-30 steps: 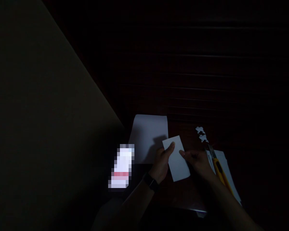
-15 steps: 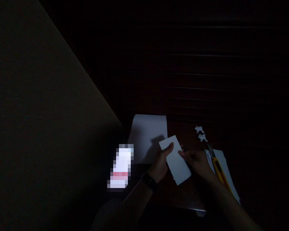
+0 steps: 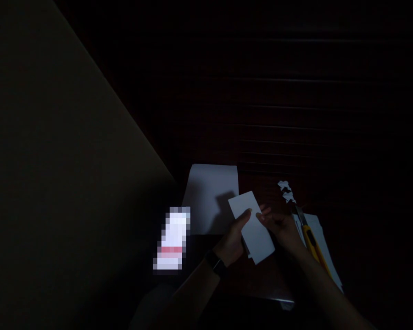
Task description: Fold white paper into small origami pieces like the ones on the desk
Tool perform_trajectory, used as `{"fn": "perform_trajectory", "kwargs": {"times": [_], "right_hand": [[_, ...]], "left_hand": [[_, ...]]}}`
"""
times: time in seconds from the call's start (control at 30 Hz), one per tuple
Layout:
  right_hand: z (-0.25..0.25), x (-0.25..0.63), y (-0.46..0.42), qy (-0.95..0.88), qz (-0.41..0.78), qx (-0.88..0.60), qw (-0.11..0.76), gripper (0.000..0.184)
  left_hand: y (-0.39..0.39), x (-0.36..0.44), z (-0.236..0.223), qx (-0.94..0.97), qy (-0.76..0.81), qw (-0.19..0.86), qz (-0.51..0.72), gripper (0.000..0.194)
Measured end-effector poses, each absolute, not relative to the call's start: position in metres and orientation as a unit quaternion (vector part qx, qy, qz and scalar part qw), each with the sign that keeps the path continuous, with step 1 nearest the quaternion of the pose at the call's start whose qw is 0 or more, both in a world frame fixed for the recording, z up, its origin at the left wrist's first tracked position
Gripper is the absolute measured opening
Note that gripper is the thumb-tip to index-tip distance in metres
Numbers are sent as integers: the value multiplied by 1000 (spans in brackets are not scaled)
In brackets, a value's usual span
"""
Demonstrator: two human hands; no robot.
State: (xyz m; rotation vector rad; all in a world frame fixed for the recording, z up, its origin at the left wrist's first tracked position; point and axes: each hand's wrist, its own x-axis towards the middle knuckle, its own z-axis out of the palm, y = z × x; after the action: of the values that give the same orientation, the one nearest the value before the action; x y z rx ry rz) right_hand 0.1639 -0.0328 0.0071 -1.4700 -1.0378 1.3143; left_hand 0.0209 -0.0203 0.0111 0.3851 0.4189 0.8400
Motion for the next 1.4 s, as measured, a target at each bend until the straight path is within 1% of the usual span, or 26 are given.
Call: {"fn": "perform_trajectory", "kwargs": {"times": [0.13,0.33,0.47,0.67,0.8,0.97,1.17,1.33,1.4], "right_hand": [[4,164,-35,-425,549,-567,443,27],[7,161,-40,-383,603,-530,457,23],[9,161,-40,-353,630,-509,469,20],[4,162,-39,-337,635,-504,479,18],[0,159,-39,-323,649,-490,484,18],[0,158,-39,-325,648,-500,474,20],[3,163,-36,-280,633,-516,504,18],[6,168,-33,-242,619,-521,535,16],[7,169,-33,-239,620,-517,539,15]], "left_hand": [[-17,18,11,187,205,869,410,44],[-16,11,16,215,193,873,394,45],[-19,10,18,248,187,866,392,50],[-20,16,20,263,216,855,392,42],[-17,15,18,244,235,855,393,46],[-13,12,17,238,237,852,402,46],[-7,6,26,272,256,822,429,40],[-5,-1,25,323,294,781,447,25],[-5,-1,21,326,310,777,440,23]]}}
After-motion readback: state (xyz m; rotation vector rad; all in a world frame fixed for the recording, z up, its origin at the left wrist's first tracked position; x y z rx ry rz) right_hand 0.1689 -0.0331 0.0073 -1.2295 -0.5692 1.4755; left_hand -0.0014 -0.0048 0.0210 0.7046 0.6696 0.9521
